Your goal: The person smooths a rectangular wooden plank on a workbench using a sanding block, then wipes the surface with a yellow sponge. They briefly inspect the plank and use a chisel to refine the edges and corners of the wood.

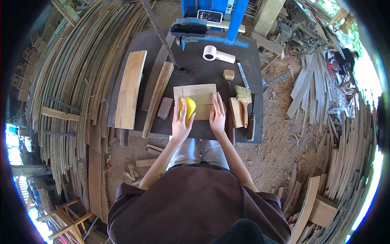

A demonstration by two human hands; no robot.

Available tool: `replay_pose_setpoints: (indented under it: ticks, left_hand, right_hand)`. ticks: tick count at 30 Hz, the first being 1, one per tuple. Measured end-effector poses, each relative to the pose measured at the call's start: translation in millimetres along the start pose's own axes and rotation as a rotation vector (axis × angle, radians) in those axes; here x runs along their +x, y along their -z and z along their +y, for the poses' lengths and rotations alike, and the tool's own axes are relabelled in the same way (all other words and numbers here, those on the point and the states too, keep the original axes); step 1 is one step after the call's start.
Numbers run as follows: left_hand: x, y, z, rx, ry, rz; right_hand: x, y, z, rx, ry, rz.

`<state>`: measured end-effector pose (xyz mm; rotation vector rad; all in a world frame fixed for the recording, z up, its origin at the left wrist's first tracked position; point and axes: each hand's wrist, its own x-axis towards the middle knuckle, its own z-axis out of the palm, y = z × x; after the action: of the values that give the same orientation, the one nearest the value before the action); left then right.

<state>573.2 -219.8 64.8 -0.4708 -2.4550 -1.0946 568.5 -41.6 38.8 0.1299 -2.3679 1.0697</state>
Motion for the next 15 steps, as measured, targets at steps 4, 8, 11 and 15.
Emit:
replay_pose_setpoints:
  ticks: [4,8,11,15]
  left_hand:
    - [-7,11,-4,-0.050,0.039,-0.004]
    - [31,-5,0,-0.020,-0.041,0.029]
    - [66,-22,6,0.003,-0.062,0.048]
    - [77,-32,16,-0.034,-0.047,0.043]
  right_hand:
    - [0,0,-2,0.024,-0.001,0.012]
    - [2,1,-5,0.033,-0.019,0.000]
    - [2,-1,-3,0.028,-0.020,0.001]
    - [1,-2,-1,0.037,-0.017,0.008]
